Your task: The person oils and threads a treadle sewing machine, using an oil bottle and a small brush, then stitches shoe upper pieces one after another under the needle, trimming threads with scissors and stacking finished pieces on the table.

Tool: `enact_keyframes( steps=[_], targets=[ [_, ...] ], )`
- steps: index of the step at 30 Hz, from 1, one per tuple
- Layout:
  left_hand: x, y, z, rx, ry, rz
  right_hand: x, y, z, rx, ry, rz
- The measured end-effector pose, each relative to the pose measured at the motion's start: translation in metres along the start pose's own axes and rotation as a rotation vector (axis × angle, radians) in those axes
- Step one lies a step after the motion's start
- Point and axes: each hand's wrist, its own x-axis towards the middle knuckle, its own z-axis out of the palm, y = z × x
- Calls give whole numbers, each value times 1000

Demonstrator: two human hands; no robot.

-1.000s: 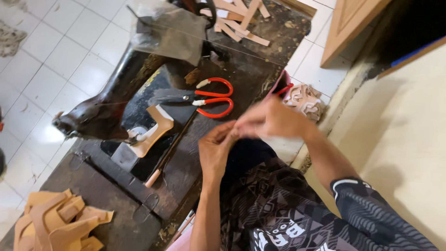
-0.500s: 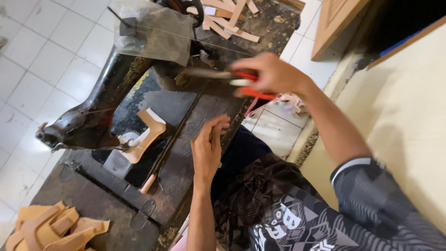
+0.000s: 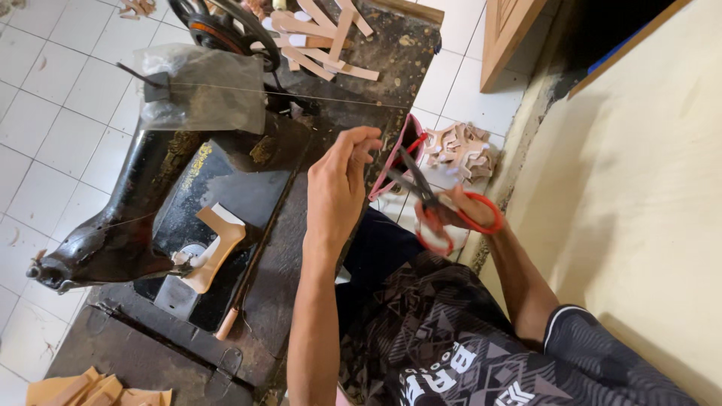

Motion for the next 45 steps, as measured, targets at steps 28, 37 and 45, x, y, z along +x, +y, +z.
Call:
enact_keyframes(
  steps=[28, 37, 45],
  targets=[
    [-12, -84, 122, 244, 92, 116, 65, -194, 60, -1241, 289, -320],
    [7, -39, 57, 29, 183, -188, -21, -103, 10, -364, -57, -63],
    [-20, -49, 61, -55, 61, -241, -10, -39, -22, -103, 102, 23]
  ],
)
